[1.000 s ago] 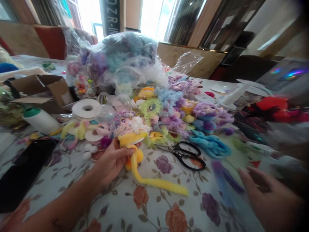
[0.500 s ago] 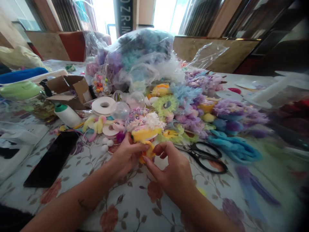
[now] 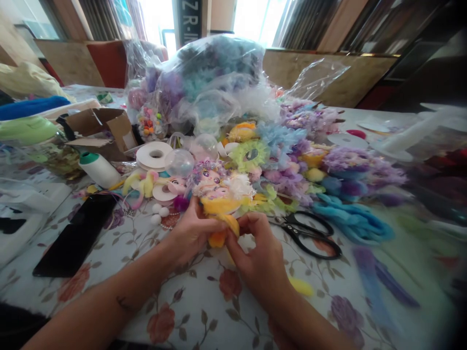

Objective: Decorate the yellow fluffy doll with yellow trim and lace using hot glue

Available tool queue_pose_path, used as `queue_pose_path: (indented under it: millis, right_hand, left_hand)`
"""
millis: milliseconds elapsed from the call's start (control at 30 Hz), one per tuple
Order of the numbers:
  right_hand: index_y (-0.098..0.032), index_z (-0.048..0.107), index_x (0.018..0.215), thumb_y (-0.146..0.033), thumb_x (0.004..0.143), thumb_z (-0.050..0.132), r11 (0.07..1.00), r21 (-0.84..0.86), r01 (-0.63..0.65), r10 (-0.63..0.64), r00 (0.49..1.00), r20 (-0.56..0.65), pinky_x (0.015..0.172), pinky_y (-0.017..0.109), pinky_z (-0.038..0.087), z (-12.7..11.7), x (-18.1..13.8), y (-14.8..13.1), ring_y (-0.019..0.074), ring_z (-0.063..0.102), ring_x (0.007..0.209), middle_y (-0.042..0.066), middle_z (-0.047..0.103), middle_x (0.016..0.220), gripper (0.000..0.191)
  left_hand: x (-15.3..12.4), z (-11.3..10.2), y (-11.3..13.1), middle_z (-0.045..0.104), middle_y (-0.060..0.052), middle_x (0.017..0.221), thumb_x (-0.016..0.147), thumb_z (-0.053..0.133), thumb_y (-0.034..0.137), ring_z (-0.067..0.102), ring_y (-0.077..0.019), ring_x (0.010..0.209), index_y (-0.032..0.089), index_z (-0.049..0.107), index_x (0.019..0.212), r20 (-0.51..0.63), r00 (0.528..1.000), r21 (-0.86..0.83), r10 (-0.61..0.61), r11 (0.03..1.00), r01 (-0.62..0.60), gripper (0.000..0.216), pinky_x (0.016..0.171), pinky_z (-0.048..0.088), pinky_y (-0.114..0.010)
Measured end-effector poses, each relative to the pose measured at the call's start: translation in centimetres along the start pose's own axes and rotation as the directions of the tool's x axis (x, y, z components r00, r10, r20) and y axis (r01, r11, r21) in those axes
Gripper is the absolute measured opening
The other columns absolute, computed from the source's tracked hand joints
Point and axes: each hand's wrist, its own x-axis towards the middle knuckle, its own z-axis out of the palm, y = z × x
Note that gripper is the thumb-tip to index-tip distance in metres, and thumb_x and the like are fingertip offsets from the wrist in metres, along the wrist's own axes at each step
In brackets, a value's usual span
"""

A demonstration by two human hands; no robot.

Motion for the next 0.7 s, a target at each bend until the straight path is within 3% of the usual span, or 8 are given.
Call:
queue_pose_path:
  millis: [133,267,367,500,633,700]
  right_hand:
    - [-0.024,0.053,0.099,-0.016,0.087,0.057,0.998,0.07,-0.003,0.001,0.999,0.033,0.064,0.024,0.053,-0.7,0.0,-0.2,0.0134,0.064,0.069,-0.001,0.064,0.08,0.015]
    - [-0.024,0.056,0.103,-0.017,0.09,0.056,0.985,0.15,-0.089,0.075,0.993,0.095,0.061,0.025,0.053,-1.7,0.2,-0.2,0.0142,0.064,0.066,-0.001,0.065,0.08,0.015]
    - [-0.025,0.058,0.105,-0.018,0.092,0.053,0.97,0.192,-0.149,0.118,0.979,0.165,0.062,0.025,0.053,-2.3,0.4,-0.1,0.0152,0.066,0.069,0.0,0.066,0.083,0.015]
    - [-0.023,0.061,0.101,-0.017,0.092,0.049,0.982,0.124,-0.142,0.117,0.975,0.19,0.069,0.028,0.053,-2.8,0.7,0.0,0.0179,0.067,0.08,0.002,0.068,0.088,0.016]
    - [-0.021,0.062,0.098,-0.017,0.091,0.047,0.992,0.082,-0.095,0.079,0.982,0.17,0.065,0.027,0.053,-2.8,0.8,-0.2,0.0189,0.067,0.08,0.004,0.066,0.085,0.016]
    - [-0.021,0.061,0.096,-0.019,0.091,0.048,0.989,0.096,-0.109,0.092,0.981,0.169,0.055,0.025,0.05,-2.8,0.8,-0.3,0.0174,0.066,0.074,0.004,0.066,0.085,0.014]
  left_hand:
    - [-0.1,0.3,0.5,0.071,-0.008,0.108,0.063,0.073,-0.002,0.069,-0.0286,0.101,0.023,0.038,0.14,0.005,1.0,0.005,-0.01,1.0,0.01,0.089,0.081,0.055,-0.034]
    - [-0.1,0.3,0.6,0.071,-0.008,0.107,0.07,0.074,0.005,0.069,-0.0281,0.1,0.025,0.044,0.138,0.043,0.999,-0.002,-0.008,1.0,0.008,0.077,0.08,0.054,-0.035]
    - [0.1,0.0,0.4,0.07,-0.006,0.098,0.069,0.077,0.005,0.07,-0.0257,0.088,0.024,0.043,0.139,0.04,0.999,0.031,-0.011,0.999,0.009,0.08,0.074,0.055,-0.034]
    - [0.2,-0.3,0.2,0.069,-0.004,0.092,0.068,0.079,0.007,0.069,-0.0214,0.075,0.023,0.045,0.134,0.028,0.999,0.077,-0.028,0.997,0.026,0.076,0.068,0.055,-0.032]
    - [0.1,-0.2,0.2,0.068,-0.004,0.094,0.067,0.079,0.006,0.069,-0.0223,0.082,0.022,0.049,0.124,0.002,1.0,0.091,-0.03,0.995,0.03,0.067,0.071,0.054,-0.03]
    - [0.0,-0.1,0.2,0.068,-0.004,0.097,0.066,0.079,0.004,0.07,-0.0247,0.089,0.022,0.049,0.121,-0.009,1.0,0.087,-0.029,0.996,0.029,0.065,0.073,0.055,-0.031]
